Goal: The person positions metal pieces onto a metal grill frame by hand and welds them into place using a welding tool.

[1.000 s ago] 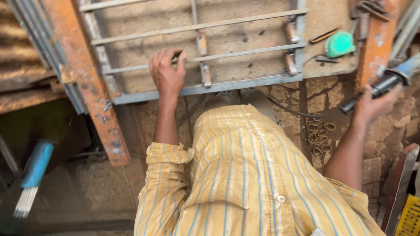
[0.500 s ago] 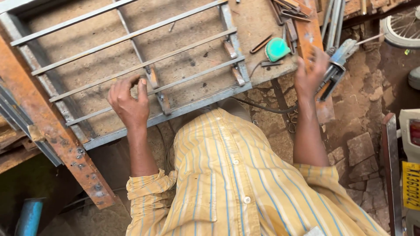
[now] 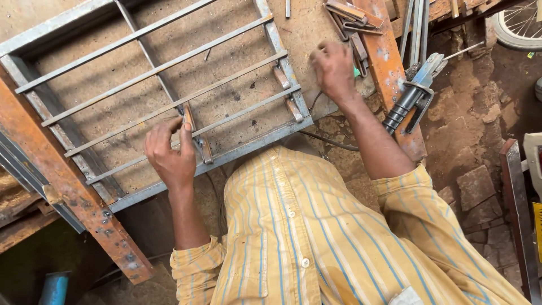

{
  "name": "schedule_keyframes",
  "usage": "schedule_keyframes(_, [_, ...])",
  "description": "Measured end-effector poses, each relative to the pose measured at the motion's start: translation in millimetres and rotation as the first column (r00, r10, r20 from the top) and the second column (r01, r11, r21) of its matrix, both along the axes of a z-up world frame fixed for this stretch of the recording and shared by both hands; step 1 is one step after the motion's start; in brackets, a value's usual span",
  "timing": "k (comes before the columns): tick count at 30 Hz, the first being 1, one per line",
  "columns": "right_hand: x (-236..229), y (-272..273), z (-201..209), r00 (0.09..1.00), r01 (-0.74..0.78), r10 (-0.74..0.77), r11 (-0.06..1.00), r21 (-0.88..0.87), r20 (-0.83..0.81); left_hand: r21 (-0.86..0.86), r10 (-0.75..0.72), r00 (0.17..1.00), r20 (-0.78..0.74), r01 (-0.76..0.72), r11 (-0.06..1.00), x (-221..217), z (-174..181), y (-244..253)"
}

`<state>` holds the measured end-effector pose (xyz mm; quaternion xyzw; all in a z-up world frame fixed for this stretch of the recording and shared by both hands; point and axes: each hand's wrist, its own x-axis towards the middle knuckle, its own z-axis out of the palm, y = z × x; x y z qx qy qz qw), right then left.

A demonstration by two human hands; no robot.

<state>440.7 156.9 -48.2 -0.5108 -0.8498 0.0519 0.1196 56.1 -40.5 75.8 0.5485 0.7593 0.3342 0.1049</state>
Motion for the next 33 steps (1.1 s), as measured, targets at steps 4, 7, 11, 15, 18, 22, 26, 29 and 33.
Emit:
schedule_keyframes(4, [-11.3, -4.6, 61.1, 0.761, 0.265, -0.365, 0.929, -0.258, -0.536, -0.074, -0.049, 0.913, 0.405, 0.086, 0.994, 29.1, 19.1, 8.3])
schedule_keyframes(7, [-33.5, -11.9, 100.0, 0.144, 0.051, -0.631, 0.774, -0.632, -0.762, -0.167, -0.153, 0.794, 0.589, 0.304, 0.938, 68.4, 30.9, 23.4])
schedule_keyframes(11, [-58.5, -58.8, 109.8, -0.187, -0.404, -0.827, 0.556, -0.726, -0.53, 0.017, -0.284, 0.644, 0.71, 0.388, 0.921, 126.4, 24.9, 61.6])
schedule_keyframes(15, [-74.2, -96.7, 102.1, -0.002, -0.51, -0.818, 0.496, -0.702, -0.576, -0.018, -0.103, 0.489, 0.866, 0.238, 0.971, 144.6, 19.8, 79.5])
schedule_keyframes(18, [-71.9, -105.0, 105.9, 0.095, -0.482, -0.717, 0.573, -0.663, -0.69, -0.012, -0.113, 0.415, 0.903, 0.286, 0.958, 142.3, 17.6, 79.1])
schedule_keyframes(22, [-33.2, -75.1, 118.8, 0.502, -0.285, -0.611, 0.552, -0.784, -0.612, 0.025, -0.12, 0.324, 0.938, 0.282, 0.959, 140.0, 12.2, 81.8])
schedule_keyframes(26, [42.7, -8.5, 88.6, 0.482, 0.129, -0.394, 0.915, -0.382, -0.782, 0.002, -0.046, 0.176, 0.983, 0.243, 0.97, 133.8, 5.8, 75.9])
schedule_keyframes(29, [97.7, 57.7, 52.1, 0.657, 0.417, -0.425, 0.893, -0.169, -0.623, -0.016, -0.037, 0.225, 0.974, 0.227, 0.974, 131.1, 1.0, 66.6])
schedule_keyframes(33, [129.0, 83.5, 11.3, 0.707, 0.488, -0.654, 0.726, -0.485, -0.267, -0.101, 0.03, 0.318, 0.948, 0.207, 0.973, 127.0, 1.5, 57.2])
